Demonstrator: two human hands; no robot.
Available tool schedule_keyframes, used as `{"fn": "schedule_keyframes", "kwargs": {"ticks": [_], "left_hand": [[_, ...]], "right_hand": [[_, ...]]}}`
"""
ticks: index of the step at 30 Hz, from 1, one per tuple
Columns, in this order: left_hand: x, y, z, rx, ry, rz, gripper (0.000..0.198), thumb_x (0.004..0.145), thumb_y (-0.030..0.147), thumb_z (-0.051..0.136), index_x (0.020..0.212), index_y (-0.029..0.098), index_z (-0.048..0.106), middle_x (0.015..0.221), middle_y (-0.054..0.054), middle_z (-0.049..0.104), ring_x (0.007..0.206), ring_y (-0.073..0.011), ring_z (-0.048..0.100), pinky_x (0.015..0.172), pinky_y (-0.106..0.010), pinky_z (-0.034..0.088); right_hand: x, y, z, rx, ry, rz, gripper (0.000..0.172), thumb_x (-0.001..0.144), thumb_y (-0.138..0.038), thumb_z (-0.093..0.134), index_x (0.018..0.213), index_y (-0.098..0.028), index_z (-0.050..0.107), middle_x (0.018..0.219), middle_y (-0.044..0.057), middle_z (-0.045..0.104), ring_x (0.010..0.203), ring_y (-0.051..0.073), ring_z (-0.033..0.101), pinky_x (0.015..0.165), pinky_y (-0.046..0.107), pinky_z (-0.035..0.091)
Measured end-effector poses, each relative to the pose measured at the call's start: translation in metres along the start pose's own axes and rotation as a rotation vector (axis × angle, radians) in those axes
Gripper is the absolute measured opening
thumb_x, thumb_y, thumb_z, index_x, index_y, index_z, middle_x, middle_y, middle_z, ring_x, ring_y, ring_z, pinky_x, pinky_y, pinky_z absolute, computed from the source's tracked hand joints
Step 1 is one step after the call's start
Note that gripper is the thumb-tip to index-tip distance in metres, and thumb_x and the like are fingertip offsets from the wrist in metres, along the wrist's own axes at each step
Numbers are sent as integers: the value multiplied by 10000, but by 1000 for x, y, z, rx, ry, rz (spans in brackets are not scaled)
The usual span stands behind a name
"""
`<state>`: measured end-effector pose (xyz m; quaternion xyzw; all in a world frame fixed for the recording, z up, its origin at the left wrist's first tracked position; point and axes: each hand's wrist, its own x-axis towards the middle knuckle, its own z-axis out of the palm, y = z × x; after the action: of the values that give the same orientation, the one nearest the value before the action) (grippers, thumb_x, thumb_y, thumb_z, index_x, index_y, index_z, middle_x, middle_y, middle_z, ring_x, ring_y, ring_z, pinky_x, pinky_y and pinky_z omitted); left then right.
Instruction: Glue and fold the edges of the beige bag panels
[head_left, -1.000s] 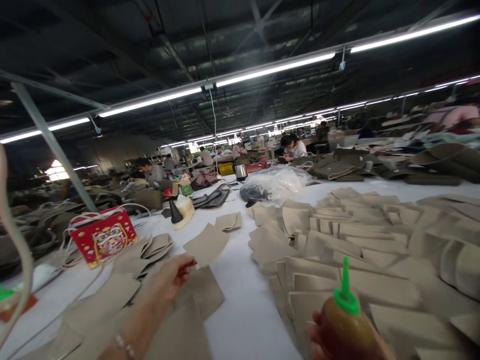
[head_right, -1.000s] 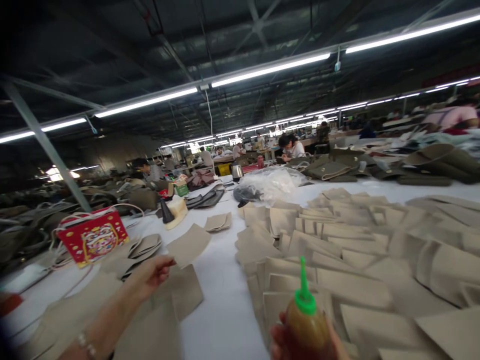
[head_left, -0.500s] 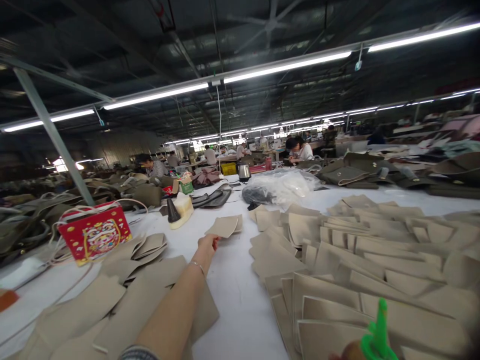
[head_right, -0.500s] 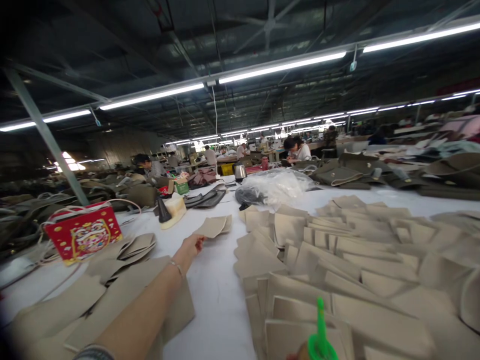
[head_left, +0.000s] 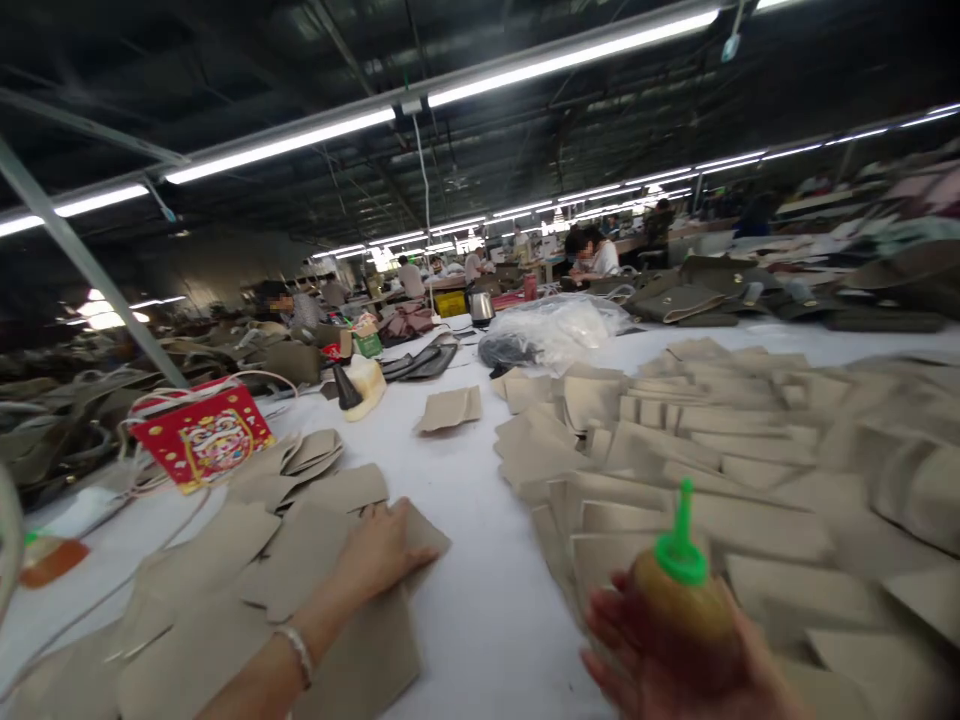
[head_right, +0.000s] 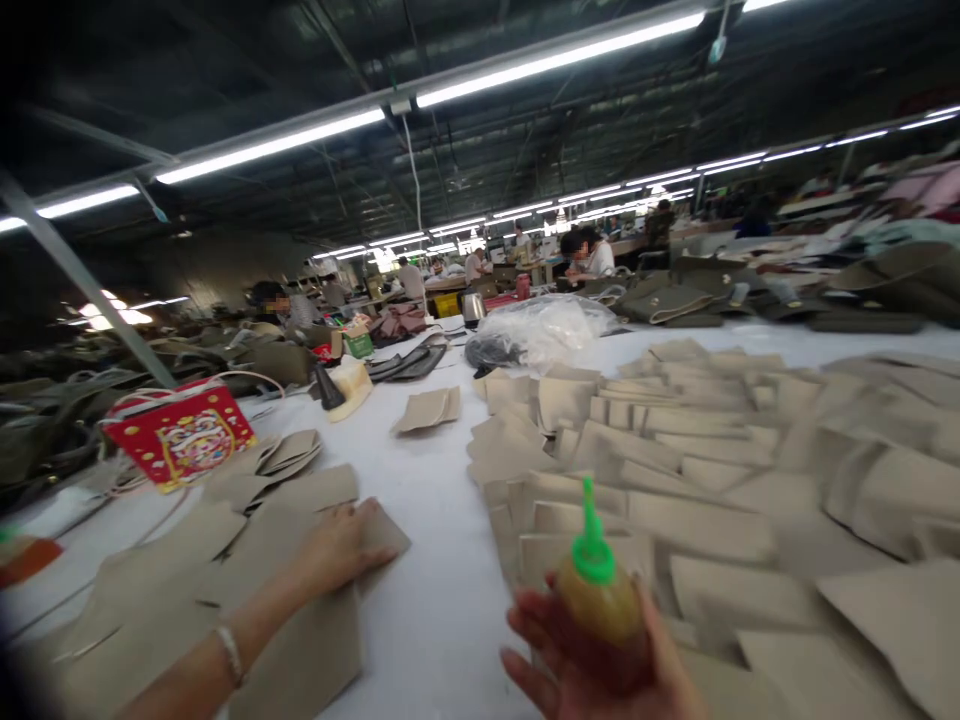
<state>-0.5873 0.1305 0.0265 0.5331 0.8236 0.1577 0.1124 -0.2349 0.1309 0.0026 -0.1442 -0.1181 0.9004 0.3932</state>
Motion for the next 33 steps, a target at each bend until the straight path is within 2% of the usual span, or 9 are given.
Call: {"fn": "schedule_keyframes", "kwargs": {"ticks": [4,7,12,18,21,24,27,29,33], "left_hand": [[-17,-9,8,185,-39,91,769,639,586,688,1256,151,543,1172,-212,567,1165,-449,445,935,-521,335],[-11,-6,2,257,54,104,722,625,383,733,1276,166,508,1174,-166,573,1143,-371,488,915,-435,358],[-14,12,-39,188,165,149,81,798,247,528,822,195,586,864,-35,633,901,-223,576,812,-331,362],[-77,25,-91,-178,320,224,188,838,381,453,758,212,479,710,27,550,696,-163,508,627,-259,350],[-121,19,-76,-443,53,240,189,794,378,491,770,194,521,746,13,591,721,-176,545,633,-262,399],[-162,8,-40,-392,-156,106,124,760,251,507,819,166,576,817,-25,634,808,-204,590,720,-289,445],[-197,4,-8,-80,50,-46,354,749,164,543,1100,132,583,1097,-97,611,1069,-253,538,941,-355,397],[-218,11,4,51,170,-31,493,789,176,543,1278,139,502,1256,-121,524,1204,-273,444,1044,-395,317],[-244,38,17,-1,-79,51,508,819,302,555,1300,150,498,1227,-120,516,1137,-265,494,1001,-383,395]], "right_hand": [[-9,14,31,91,23,-53,616,833,-651,502,927,-102,766,1072,218,709,1087,331,632,1016,484,416],[-16,18,43,149,49,-46,652,871,-640,457,923,-66,760,1126,248,677,1144,354,592,1040,499,385],[-36,22,65,114,87,-68,648,859,-600,531,919,7,748,1078,291,678,1050,364,645,983,451,463],[-65,31,65,-8,196,-255,284,760,-354,754,894,-104,763,941,161,754,857,287,710,822,392,575],[-79,39,52,-112,250,-316,245,713,-330,793,926,-216,753,985,73,759,814,259,712,726,374,601],[-94,48,44,-273,284,-297,266,723,-387,768,945,-243,743,978,68,754,826,266,701,697,368,601],[-104,56,43,-440,300,-290,291,744,-438,729,970,-254,726,971,72,744,838,248,684,691,318,587],[-107,59,41,-536,305,-288,319,745,-453,722,998,-259,703,983,68,734,866,236,671,719,286,573],[-105,59,29,-713,286,-308,432,731,-467,732,1104,-273,629,1034,61,712,948,244,650,779,268,556]]}}
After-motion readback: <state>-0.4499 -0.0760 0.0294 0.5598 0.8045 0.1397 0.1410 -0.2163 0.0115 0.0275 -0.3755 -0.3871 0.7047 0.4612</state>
